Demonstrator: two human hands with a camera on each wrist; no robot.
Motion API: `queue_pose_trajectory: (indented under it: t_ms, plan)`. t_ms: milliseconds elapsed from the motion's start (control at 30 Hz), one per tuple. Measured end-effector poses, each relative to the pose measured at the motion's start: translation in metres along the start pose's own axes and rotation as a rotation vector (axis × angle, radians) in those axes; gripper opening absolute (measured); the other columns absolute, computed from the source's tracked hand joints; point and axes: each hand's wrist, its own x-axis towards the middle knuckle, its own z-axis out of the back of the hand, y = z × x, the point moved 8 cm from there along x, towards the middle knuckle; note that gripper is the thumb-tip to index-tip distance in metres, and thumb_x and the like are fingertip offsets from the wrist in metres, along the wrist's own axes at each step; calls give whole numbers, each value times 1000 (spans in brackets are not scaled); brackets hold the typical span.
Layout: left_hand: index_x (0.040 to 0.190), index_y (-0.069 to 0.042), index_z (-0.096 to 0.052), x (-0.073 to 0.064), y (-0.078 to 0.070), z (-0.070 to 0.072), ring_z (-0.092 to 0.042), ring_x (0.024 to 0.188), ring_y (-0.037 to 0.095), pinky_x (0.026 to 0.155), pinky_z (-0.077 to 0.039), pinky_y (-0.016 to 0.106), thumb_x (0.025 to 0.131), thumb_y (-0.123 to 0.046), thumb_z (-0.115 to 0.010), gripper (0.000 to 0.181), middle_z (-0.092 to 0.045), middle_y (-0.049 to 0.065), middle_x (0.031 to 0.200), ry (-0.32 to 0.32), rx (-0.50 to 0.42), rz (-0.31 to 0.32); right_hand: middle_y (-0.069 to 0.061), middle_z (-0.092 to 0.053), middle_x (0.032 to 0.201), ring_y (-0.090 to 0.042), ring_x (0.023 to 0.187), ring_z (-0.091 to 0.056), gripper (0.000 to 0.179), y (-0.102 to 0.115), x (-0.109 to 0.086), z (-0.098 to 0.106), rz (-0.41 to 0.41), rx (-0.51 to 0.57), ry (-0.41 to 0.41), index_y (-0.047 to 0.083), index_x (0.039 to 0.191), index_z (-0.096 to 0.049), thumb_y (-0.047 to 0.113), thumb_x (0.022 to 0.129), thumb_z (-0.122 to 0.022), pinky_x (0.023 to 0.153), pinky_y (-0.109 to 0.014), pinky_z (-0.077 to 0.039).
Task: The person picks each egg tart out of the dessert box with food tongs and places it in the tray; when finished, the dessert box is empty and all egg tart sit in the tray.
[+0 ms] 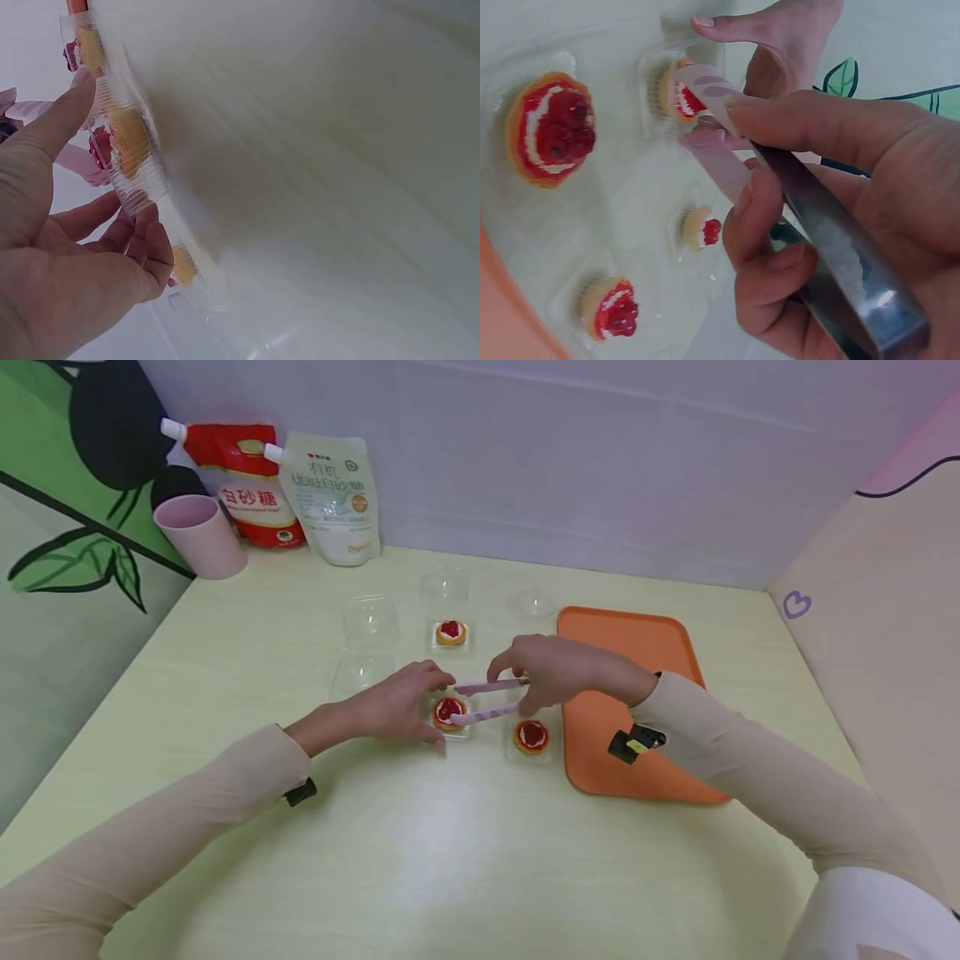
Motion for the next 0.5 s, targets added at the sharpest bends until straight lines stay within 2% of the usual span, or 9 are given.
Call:
queue_pose_trajectory:
  t_ms: [300, 433, 500]
  plan:
    - [133, 4, -54, 1, -1, 0, -53, 116, 31, 101, -47, 46, 69, -32, -92, 83, -58, 15, 122, -12, -14, -27, -8, -66, 120, -23, 103, -56, 52, 11, 9, 2, -49, -83, 42, 17, 130, -66, 14, 81, -83, 74, -32, -52]
    - [132, 4, -55, 2, -1, 0, -53, 114, 29, 100, -47, 44, 68, -32, -93, 83, -59, 14, 122, -14, -24, -19, -7, -66, 121, -23, 100, -57, 51, 15, 14, 4, -46, -107, 48, 16, 130, -66, 13, 81, -80, 70, -31, -53]
    - [132, 4, -55, 3, -1, 0, -53, 114, 28, 100, -47, 44, 67, -32, -93, 83, -58, 14, 122, -13, -24, -17, -6, -65, 123, -22, 93, -60, 51, 18, 15, 5, -52, -111, 58, 16, 131, -65, 13, 82, -79, 65, -29, -54]
